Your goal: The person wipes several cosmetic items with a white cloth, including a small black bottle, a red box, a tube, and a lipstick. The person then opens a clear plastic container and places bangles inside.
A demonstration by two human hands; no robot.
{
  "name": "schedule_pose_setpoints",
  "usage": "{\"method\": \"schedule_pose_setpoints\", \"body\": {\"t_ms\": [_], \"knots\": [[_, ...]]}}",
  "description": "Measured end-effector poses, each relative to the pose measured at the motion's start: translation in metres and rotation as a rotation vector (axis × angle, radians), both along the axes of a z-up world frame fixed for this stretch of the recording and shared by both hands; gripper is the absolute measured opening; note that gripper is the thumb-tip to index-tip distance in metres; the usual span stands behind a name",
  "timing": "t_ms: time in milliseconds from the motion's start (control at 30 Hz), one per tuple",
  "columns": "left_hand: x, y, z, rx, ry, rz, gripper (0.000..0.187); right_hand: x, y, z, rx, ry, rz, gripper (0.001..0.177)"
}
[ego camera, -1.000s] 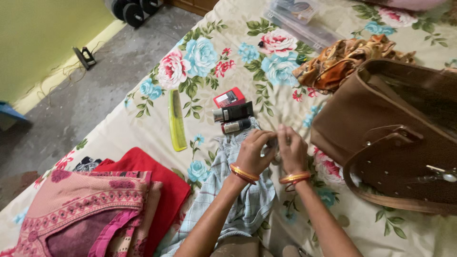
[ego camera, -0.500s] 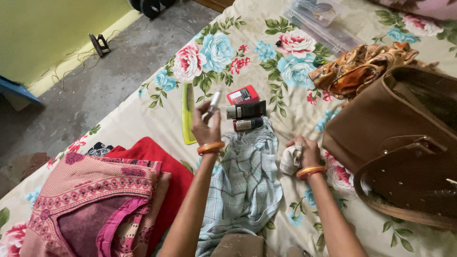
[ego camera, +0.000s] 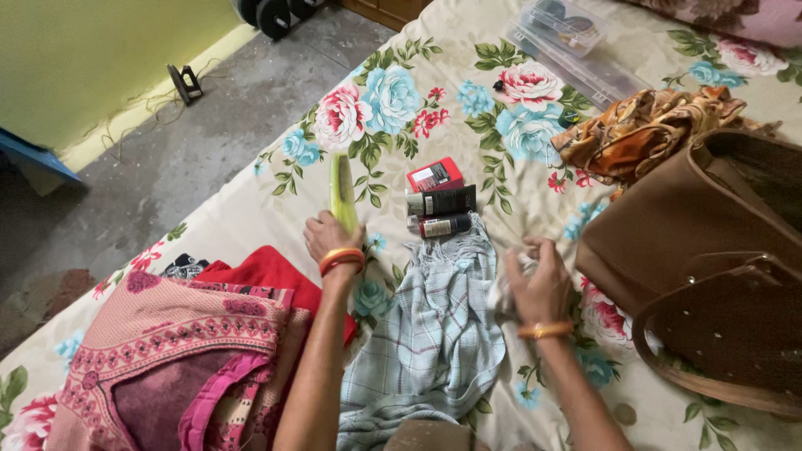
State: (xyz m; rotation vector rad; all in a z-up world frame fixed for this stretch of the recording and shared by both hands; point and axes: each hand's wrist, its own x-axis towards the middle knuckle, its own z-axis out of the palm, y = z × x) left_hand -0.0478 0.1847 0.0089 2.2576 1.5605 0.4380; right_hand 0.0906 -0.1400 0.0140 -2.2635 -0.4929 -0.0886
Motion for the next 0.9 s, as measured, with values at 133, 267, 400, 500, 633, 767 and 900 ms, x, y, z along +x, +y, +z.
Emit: {"method": "schedule_pose_setpoints", "body": {"t_ms": [133,267,400,500,633,767,900], "knots": [[-0.003,0.024,0.015,-0.749,-0.778,-0.092,0.039,-0.052,0.013,0.023,-0.231,-0.431,0.069,0.071],[0.023,-0.003,0.031,-0.775,-0.899,-0.216,0.029,-0.053,0.019,0.054,-0.088,-0.1,0.099,0.03],[0.059,-0.085,0.053,-0.613,-0.553,-0.667,0.027,-0.043,0.021,0.103,0.276,-0.488,0.091,0.024],[0.073,-0.14,0.072,-0.068,-0.571,-1.012,0.019,-0.02,0.037,0.124,0.269,-0.744,0.336,0.028],[0.052,-0.16,0.103,-0.526,-0.398,-1.1,0.02,0.047,0.046,0.113,0.176,-0.285,0.252,0.04],[0.044,-0.172,0.123,-0.339,-0.492,-1.179,0.019,0.093,0.028,0.101,0.18,-0.026,0.074,0.048],[0.057,-0.162,0.129,-0.441,-0.533,-1.129,0.017,0.082,0.034,0.115,0.155,-0.58,0.183,0.04]]}}
